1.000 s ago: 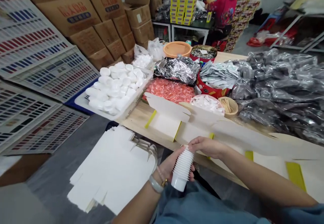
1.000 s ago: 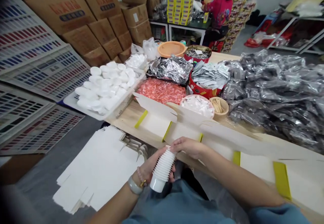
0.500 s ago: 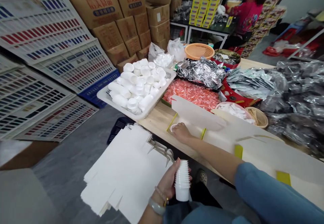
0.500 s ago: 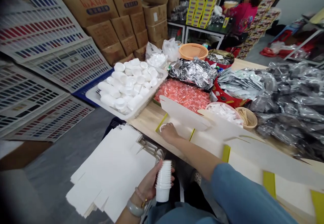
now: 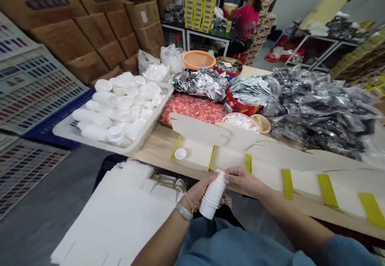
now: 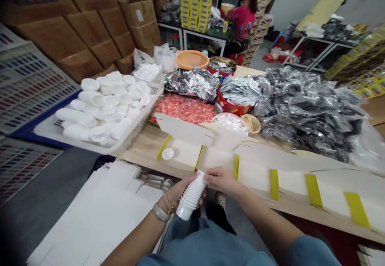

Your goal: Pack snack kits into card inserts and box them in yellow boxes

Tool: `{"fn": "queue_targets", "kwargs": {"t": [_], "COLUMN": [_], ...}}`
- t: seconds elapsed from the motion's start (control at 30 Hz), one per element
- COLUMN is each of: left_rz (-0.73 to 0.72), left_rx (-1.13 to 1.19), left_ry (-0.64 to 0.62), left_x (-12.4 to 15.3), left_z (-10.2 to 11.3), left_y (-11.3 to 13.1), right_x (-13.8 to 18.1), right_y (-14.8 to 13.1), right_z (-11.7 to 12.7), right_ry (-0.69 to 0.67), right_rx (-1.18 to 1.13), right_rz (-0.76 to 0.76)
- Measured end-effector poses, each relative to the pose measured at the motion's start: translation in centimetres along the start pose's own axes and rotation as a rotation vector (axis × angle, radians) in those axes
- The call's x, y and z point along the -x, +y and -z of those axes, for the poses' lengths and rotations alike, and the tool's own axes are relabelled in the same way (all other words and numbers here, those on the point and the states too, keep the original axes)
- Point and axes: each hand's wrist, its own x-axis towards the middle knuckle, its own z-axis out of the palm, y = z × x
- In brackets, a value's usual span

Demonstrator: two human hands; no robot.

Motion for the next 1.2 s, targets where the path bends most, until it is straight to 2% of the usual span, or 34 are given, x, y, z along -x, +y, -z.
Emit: {"fn": "queue_targets", "kwargs": {"t": [0.07, 0.13, 0.17, 0.2, 0.27, 0.33, 0.4, 0.47, 0.53, 0.63, 0.7, 0.8, 0.9, 0.97, 1.03, 1.1, 1.2], "left_rz": [0.027, 0.033, 0.029, 0.023, 0.02, 0.007, -0.043, -0.074, -0.076, -0.026, 0.026, 0.09, 0.107, 0.08, 0.023, -0.032, -0.04], "left_rx": [0.027, 0.081, 0.116, 0.152, 0.218, 0.248, 0.237, 0.205, 0.144, -0.026, -0.136, -0.221, -0.228, -0.198, -0.186, -0.218, -0.246], "left_ry": [0.079, 0.156, 0.181, 0.19, 0.166, 0.126, 0.121, 0.126, 0.11, 0.005, -0.085, -0.166, -0.165, -0.112, -0.042, 0.006, 0.016], "left_x": [-0.5, -0.8, -0.9, -1.0, -1.1, -0.9, -0.7, -0.7, -1.0, -2.4, -3.6, -4.7, -5.2, -5.7, -6.6, -7.8, -9.5], "left_z": [-0.2, 0.0, 0.1, 0.2, 0.2, -0.1, -0.4, -0.6, -0.7, -1.3, -2.0, -3.6, -5.1, -6.0, -6.7, -7.4, -8.3], "left_y": [-0.3, -1.2, -1.9, -2.8, -4.8, -6.8, -7.9, -7.7, -6.4, -3.6, -2.2, -1.4, -1.8, -2.6, -3.5, -4.5, -5.6], "right_x": [-0.2, -1.4, -2.3, -3.3, -5.3, -6.1, -5.3, -2.8, 0.6, 4.8, 6.4, 7.7, 9.1, 10.1, 10.6, 10.9, 11.0], "right_y": [1.6, 3.2, 3.9, 4.4, 5.1, 5.0, 4.4, 3.6, 2.8, 1.8, 1.5, 1.4, 2.1, 2.9, 3.7, 4.4, 5.2], "right_z": [1.3, 2.1, 2.2, 2.2, 1.7, 1.2, 1.1, 1.3, 1.4, 1.1, 1.1, 1.9, 3.9, 5.4, 6.7, 7.4, 7.7], "right_ry": [0.262, 0.508, 0.566, 0.563, 0.409, 0.241, 0.251, 0.312, 0.227, 0.084, 0.105, 0.159, 0.322, 0.412, 0.445, 0.398, 0.248], "right_rx": [0.141, 0.473, 0.685, 0.898, 1.227, 1.357, 1.305, 1.096, 0.792, 0.372, 0.15, -0.091, -0.147, -0.104, -0.009, 0.066, -0.004], "right_rz": [0.057, 0.148, 0.192, 0.227, 0.263, 0.282, 0.302, 0.323, 0.297, 0.16, 0.076, 0.061, 0.101, 0.112, 0.12, 0.133, 0.117]}}
